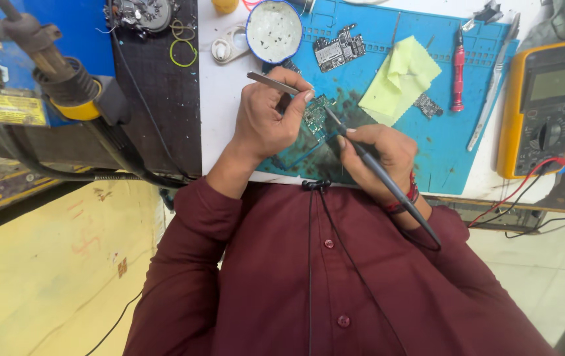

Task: The person uses a soldering iron and tweezers to solder components on a small circuit board. They then switch to a hot air rework station to heat and adjust components on the same board.

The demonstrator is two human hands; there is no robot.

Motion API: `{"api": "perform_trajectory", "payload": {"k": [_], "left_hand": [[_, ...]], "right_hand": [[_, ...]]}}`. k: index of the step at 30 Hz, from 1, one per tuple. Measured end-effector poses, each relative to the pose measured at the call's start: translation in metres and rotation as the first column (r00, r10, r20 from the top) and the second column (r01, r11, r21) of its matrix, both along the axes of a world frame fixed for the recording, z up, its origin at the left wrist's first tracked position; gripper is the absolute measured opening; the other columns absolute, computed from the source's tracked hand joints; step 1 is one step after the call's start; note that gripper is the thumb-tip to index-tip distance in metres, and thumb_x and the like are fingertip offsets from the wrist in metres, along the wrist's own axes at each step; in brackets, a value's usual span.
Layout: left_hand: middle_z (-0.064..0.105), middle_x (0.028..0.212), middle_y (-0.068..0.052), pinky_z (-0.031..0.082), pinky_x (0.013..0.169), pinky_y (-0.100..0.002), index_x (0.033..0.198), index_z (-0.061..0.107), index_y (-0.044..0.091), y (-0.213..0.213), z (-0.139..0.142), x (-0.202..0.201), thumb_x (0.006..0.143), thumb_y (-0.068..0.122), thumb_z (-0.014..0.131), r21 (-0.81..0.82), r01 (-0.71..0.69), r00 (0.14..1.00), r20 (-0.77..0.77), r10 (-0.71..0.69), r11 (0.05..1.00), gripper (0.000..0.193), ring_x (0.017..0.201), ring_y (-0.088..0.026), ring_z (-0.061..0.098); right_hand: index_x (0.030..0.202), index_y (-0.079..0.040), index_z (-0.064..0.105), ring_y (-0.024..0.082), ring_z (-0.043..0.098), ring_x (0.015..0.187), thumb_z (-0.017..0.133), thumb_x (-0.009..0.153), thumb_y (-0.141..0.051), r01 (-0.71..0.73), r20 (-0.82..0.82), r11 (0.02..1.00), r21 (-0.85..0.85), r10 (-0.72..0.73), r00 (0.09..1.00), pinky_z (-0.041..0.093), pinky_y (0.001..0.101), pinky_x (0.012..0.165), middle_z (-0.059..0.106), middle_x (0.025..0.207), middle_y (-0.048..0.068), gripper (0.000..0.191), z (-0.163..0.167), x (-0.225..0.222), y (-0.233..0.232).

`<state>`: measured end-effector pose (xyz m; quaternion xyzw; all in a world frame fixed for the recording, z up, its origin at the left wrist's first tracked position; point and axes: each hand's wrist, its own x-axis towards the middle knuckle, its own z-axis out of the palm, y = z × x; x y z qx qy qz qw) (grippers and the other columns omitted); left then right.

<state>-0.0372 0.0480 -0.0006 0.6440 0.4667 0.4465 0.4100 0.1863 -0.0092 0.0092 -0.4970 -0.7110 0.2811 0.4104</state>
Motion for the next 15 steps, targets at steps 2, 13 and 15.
{"api": "perform_trajectory", "payload": {"k": [2,13,15], "left_hand": [[0.066,0.074,-0.003,0.047,0.057,-0.025,0.1,0.066,0.003,-0.0027,0.0003,0.0002,0.099,0.002,0.072,-0.001,0.002,1.0,-0.004,-0.002,1.0,0.006,0.061,-0.009,0.063],[0.068,0.08,-0.005,0.05,0.059,-0.026,0.102,0.065,0.002,-0.0013,-0.0033,0.0005,0.101,0.003,0.071,0.045,0.023,0.999,0.02,-0.024,0.999,0.006,0.064,-0.01,0.067],[0.067,0.078,-0.005,0.048,0.057,-0.026,0.101,0.066,0.001,-0.002,-0.003,-0.0007,0.1,0.002,0.072,0.046,0.015,1.0,-0.008,-0.015,0.999,0.006,0.061,-0.01,0.064]], "right_hand": [[0.101,-0.002,0.07,0.023,0.073,0.077,0.083,0.088,0.0,-0.014,0.039,0.999,0.038,0.013,0.999,0.055,0.0316,0.068,0.074,0.091,0.012,0.018,0.0007,-0.0005,-0.0002],[0.099,-0.001,0.07,0.021,0.072,0.072,0.083,0.088,-0.002,-0.012,0.022,1.0,0.013,0.012,1.0,0.054,0.0307,0.065,0.073,0.087,0.011,0.018,0.0002,0.0,0.0022],[0.099,-0.001,0.07,0.022,0.072,0.072,0.083,0.088,-0.002,-0.01,0.032,1.0,0.011,0.009,0.999,0.054,0.0307,0.065,0.073,0.087,0.011,0.018,0.0012,-0.0005,0.0007]]}}
